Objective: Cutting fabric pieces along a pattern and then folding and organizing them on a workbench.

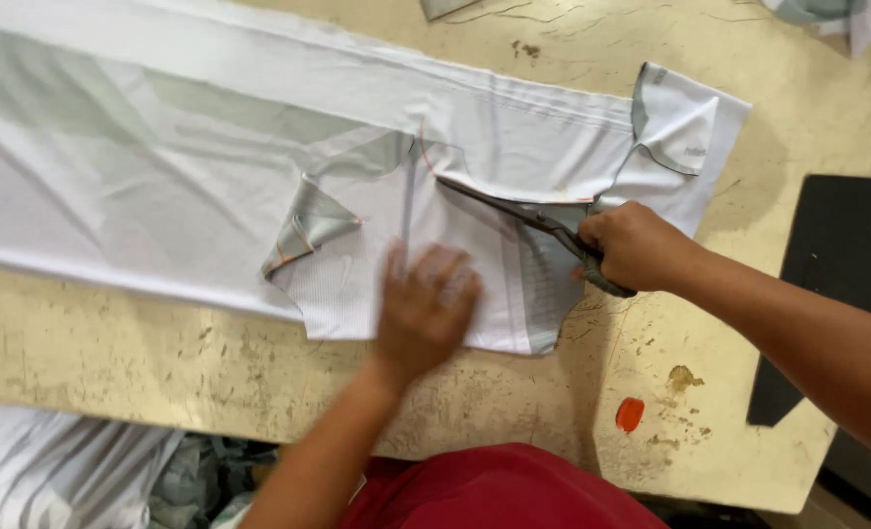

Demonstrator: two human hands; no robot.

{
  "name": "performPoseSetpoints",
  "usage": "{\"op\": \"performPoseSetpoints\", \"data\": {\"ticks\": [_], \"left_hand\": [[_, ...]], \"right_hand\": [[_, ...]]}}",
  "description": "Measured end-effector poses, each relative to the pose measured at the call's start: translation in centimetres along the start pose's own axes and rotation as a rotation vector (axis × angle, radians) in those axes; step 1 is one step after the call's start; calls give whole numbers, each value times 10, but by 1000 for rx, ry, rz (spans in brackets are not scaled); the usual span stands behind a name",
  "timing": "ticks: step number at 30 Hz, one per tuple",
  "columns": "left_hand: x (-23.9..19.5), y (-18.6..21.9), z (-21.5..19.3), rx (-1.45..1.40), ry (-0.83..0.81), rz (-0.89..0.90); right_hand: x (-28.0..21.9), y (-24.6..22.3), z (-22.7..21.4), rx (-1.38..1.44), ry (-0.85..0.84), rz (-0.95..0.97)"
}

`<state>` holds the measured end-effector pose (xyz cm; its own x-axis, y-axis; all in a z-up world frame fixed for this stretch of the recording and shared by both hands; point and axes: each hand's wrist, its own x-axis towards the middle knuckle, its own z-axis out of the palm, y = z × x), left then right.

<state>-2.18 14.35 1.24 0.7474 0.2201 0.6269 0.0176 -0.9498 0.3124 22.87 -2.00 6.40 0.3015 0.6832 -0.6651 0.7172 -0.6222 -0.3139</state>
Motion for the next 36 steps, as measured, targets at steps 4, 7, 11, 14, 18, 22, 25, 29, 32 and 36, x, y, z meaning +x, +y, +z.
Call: {"op": "performPoseSetpoints", "data": {"ticks": [4, 7, 11, 14, 18, 22, 25, 29, 32, 36], "left_hand": [[27, -95, -14, 42, -137, 137], [36, -124, -20, 92, -227, 138], [26, -141, -15, 50, -256, 96], [19, -145, -9, 31, -225, 99], [16, -145, -10, 32, -218, 50], [13, -146, -10, 31, -217, 10], [24, -144, -16, 40, -203, -2], [30, -142, -17, 16, -274, 8], [30, -142, -16, 22, -305, 2], [30, -142, -17, 40, -320, -4]], "right_hand": [[-10, -22, -11, 28, 34, 12], [-10, -36, 4, -89, 60, 43], [-4, -63, 17, -66, 140, 81], [-2, -82, 25, 10, 182, 121], [0, -99, 46, 177, 206, 243], [-5, -108, 69, 303, 220, 309], [-7, -112, 80, 344, 249, 336], [-6, -130, 79, 368, 304, 364], [-2, -144, 77, 370, 347, 384], [0, -154, 82, 390, 349, 421]]}}
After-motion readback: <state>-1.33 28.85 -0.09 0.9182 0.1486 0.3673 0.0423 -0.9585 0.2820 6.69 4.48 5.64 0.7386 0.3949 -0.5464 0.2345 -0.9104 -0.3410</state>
